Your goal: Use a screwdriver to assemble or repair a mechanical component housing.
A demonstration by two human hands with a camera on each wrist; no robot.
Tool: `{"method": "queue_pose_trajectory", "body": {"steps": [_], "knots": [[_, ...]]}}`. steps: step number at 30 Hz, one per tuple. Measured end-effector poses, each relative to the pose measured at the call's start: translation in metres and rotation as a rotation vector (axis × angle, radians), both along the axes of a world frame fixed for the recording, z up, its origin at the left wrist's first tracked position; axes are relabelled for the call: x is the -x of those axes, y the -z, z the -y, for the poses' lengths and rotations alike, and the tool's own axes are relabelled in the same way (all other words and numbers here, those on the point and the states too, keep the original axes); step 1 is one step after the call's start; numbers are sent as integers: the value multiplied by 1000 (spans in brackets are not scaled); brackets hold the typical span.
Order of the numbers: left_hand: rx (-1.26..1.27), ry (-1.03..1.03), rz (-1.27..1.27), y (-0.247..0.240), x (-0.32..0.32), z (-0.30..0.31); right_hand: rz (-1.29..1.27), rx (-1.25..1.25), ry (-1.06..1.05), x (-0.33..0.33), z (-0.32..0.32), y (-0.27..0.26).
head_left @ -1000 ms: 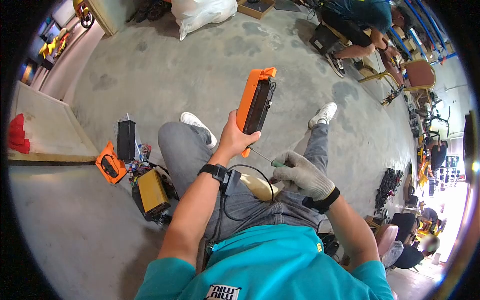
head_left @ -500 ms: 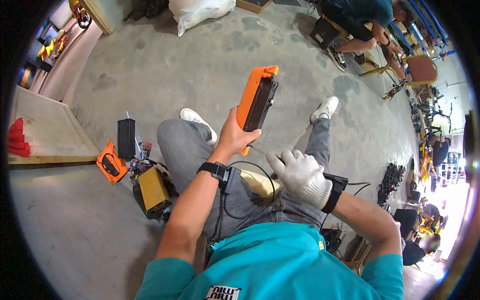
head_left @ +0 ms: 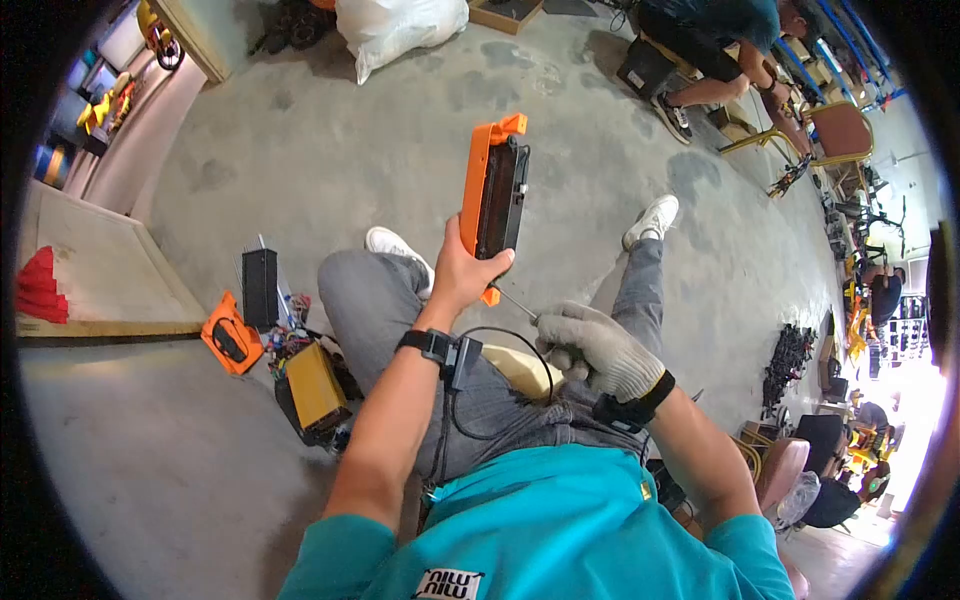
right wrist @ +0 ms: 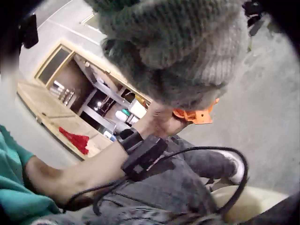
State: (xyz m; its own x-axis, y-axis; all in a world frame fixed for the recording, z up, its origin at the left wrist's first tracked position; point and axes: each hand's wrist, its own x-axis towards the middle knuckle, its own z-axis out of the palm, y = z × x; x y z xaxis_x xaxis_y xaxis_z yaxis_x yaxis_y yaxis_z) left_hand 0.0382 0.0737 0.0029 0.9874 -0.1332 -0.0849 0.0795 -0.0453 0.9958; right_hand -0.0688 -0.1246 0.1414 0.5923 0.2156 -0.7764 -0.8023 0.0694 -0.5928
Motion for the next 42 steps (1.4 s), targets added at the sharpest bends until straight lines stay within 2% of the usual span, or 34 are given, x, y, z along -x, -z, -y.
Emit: {"method": "queue_pose_trajectory", "body": {"steps": [1,2,3,5,6,7,9,10,11,13,14,18,20,21,23,24,25,27,28,29,31,33,35,36,37,39,40,41,42], "knots": [[21,-1,8,2,3,2,61,106,-124,-1,4,0],[46,-4,13,4,3,5,101,216,-139,1,8,5],[48,-3,19,4,2,7,107,219,-138,4,13,11],[-12,16,11,6,4,7,760,610,-345,8,18,22],[-14,16,9,5,4,6,940,727,-408,6,17,14],[-37,24,-18,3,4,5,936,724,-406,6,15,7],[-64,38,-48,3,5,7,1134,1135,-697,7,10,-4],[-15,32,-58,4,5,7,1062,1205,-827,6,5,-8],[35,25,-66,5,4,7,1059,1205,-823,5,2,-11],[15,35,-76,2,4,6,1023,1328,-1165,4,-3,-16],[-4,39,-83,1,4,5,968,1289,-1269,1,-6,-21],[4,51,-76,-5,6,3,1030,1269,-1302,-2,-11,-30],[-59,62,-73,-4,6,1,816,1212,-1334,-11,-17,-43],[-56,59,-81,-5,6,1,812,1207,-1341,-14,-14,-37],[-67,37,1,-6,7,-2,645,619,-643,-19,-1,-12],[-65,36,-3,-2,8,-2,411,300,-461,-23,8,1],[-33,28,-6,4,5,-2,416,302,-459,-19,8,5],[7,6,13,6,-7,1,30,19,-72,-13,5,5],[77,-15,2,5,-7,1,-1,-15,1,-10,1,-2],[141,-30,-13,4,-4,0,-1,-26,1,-8,0,1],[92,-26,-12,1,-8,0,63,99,-123,-15,2,-3],[70,-17,-19,2,-5,5,122,169,-125,-12,7,-4],[21,-14,1,6,-6,8,735,621,-368,-5,18,19],[0,-3,1,6,-5,8,937,714,-433,-6,17,15],[-24,9,-4,7,-3,8,936,713,-430,-8,16,9],[5,10,-35,6,-1,8,1160,1178,-770,-9,12,-6],[39,9,-66,5,0,8,1072,1250,-892,-8,7,-12],[37,15,-67,4,0,7,1068,1250,-888,-7,4,-11],[45,23,-83,4,0,6,1082,1312,-1004,-6,1,-11]]}}
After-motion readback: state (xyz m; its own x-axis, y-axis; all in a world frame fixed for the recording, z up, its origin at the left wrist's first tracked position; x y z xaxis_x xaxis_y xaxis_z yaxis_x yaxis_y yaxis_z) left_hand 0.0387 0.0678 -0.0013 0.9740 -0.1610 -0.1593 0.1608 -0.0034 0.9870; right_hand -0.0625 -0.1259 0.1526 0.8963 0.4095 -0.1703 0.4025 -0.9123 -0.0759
